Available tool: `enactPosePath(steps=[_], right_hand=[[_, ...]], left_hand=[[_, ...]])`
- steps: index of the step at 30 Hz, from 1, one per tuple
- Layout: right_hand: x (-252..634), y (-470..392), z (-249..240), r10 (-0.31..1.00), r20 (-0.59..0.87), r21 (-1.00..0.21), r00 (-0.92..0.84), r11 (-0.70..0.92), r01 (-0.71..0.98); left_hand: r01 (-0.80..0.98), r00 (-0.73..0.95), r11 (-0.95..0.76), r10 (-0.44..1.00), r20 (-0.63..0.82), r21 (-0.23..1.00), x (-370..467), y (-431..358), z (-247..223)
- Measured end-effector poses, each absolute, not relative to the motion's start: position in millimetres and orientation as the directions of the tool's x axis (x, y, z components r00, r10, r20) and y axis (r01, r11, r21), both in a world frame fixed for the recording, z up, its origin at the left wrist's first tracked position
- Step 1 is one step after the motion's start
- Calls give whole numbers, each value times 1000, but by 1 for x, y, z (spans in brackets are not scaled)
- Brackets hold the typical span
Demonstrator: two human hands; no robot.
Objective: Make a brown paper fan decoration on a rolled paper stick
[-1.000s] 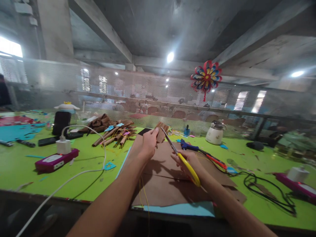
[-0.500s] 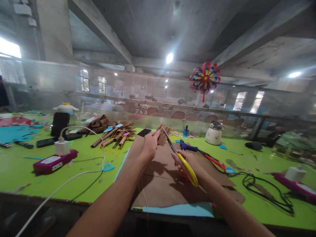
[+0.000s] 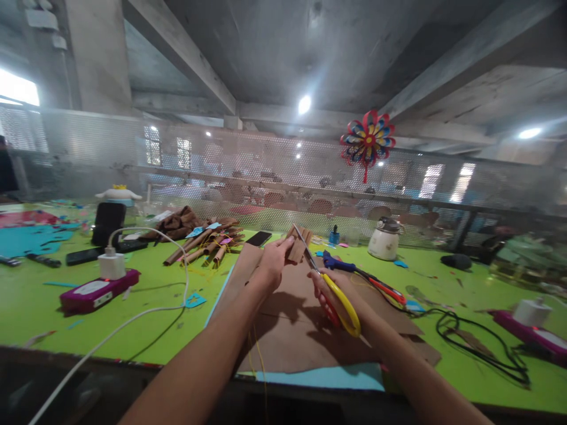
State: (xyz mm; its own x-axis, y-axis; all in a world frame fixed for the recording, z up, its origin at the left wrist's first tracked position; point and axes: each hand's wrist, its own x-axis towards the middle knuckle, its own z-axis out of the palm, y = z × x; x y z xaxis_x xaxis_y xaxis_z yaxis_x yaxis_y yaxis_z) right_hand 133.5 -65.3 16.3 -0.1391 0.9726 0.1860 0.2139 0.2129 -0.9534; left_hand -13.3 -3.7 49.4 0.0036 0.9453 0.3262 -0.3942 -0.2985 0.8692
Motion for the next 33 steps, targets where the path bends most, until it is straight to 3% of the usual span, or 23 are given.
enactPosePath(steps=[5, 16, 27, 33], right_hand=[[135, -64, 13, 977, 172, -965, -130, 193, 179], [136, -56, 3, 983, 161, -967, -93, 176, 186], [132, -58, 4, 985, 163, -962, -52, 170, 212], [131, -59, 4, 968, 235, -930, -82, 249, 269]], left_hand=[[-380, 101, -301, 927, 362, 875, -18, 1, 42], [-439, 111, -288, 922, 370, 851, -17, 1, 42], [-556, 104, -108, 975, 198, 824, -18, 0, 48], [-570, 154, -87, 965, 210, 817, -18, 5, 43]])
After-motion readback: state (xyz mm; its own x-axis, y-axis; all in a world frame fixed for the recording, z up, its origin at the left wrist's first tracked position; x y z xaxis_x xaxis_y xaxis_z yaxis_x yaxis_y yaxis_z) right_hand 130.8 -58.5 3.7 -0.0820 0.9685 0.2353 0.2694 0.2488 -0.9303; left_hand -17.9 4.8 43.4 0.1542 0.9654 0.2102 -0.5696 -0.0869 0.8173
